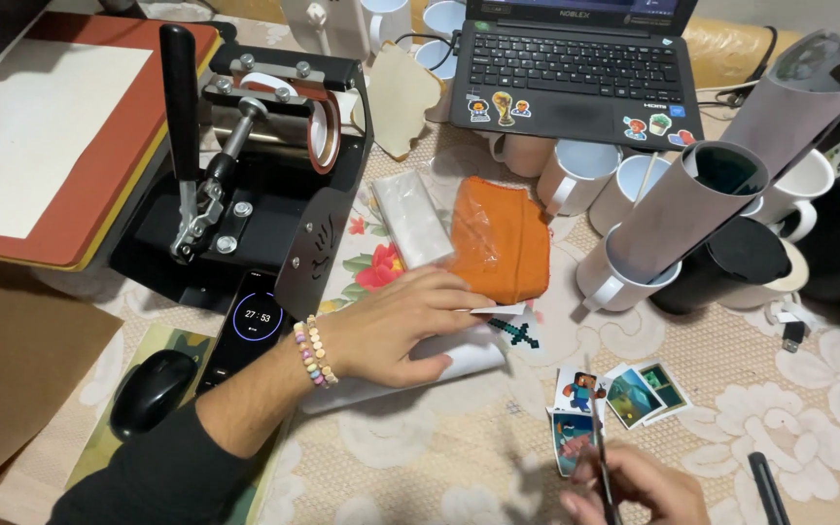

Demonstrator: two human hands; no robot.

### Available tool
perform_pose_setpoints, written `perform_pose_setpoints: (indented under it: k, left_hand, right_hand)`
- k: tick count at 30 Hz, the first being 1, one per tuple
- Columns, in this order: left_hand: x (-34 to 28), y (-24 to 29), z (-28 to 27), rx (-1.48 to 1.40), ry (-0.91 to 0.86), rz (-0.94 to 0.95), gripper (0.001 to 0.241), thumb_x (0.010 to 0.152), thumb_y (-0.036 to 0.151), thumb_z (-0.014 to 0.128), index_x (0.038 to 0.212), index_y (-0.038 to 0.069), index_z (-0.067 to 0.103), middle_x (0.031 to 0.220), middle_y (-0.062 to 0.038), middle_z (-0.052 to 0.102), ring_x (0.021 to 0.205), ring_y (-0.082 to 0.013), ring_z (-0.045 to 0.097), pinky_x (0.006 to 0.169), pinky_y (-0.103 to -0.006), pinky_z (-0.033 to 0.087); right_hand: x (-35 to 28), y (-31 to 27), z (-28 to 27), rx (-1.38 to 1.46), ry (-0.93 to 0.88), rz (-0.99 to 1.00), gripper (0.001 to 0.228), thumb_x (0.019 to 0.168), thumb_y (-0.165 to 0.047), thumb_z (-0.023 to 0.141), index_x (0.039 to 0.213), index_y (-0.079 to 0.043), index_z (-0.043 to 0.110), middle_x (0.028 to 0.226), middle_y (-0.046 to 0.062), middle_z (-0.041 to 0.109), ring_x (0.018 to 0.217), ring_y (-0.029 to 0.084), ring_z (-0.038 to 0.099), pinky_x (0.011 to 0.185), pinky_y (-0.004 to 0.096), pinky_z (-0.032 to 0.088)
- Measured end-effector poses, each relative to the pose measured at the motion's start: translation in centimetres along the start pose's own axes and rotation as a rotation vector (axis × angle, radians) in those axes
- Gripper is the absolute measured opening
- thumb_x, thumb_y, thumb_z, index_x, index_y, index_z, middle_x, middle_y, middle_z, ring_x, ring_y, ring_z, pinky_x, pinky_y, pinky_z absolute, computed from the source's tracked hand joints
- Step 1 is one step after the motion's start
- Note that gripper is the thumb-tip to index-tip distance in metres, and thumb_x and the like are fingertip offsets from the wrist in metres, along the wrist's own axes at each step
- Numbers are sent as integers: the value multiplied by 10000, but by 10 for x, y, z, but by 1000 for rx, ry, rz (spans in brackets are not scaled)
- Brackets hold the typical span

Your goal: Cutting out small printed Minecraft-themed stickers from a sheet using scissors at a workspace.

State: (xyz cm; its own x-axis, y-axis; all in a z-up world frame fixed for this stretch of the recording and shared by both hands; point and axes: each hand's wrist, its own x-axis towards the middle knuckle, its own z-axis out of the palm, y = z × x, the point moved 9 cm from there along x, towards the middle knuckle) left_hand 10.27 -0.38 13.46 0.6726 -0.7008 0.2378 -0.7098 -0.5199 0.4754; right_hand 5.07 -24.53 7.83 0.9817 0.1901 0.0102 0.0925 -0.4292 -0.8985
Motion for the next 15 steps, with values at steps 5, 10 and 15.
perform_pose_setpoints:
  k: [5,10,15]
  left_hand:
    - [9,34,-20,-115,333,42,413,921,321,695,1240,60,665,1304,-168,669,1261,-307,614,1160,-511,433]
    - [18,78,-51,-464,603,23,84,862,-29,735,884,38,689,856,-65,690,798,-181,646,727,-290,531]
    - [27,97,-48,-536,538,-9,182,929,-45,601,1061,65,659,1049,-86,679,937,-199,642,762,-289,519]
  right_hand:
    - [33,-96,-19,-140,132,-409,194,719,-144,804,772,-29,657,1086,97,762,591,84,687,574,182,615]
    - [56,-82,-21,303,149,6,264,724,32,778,840,6,542,972,176,761,722,184,656,394,358,654]
    - [49,-75,-20,530,175,16,265,752,40,749,848,-24,510,861,166,664,582,214,593,353,374,586]
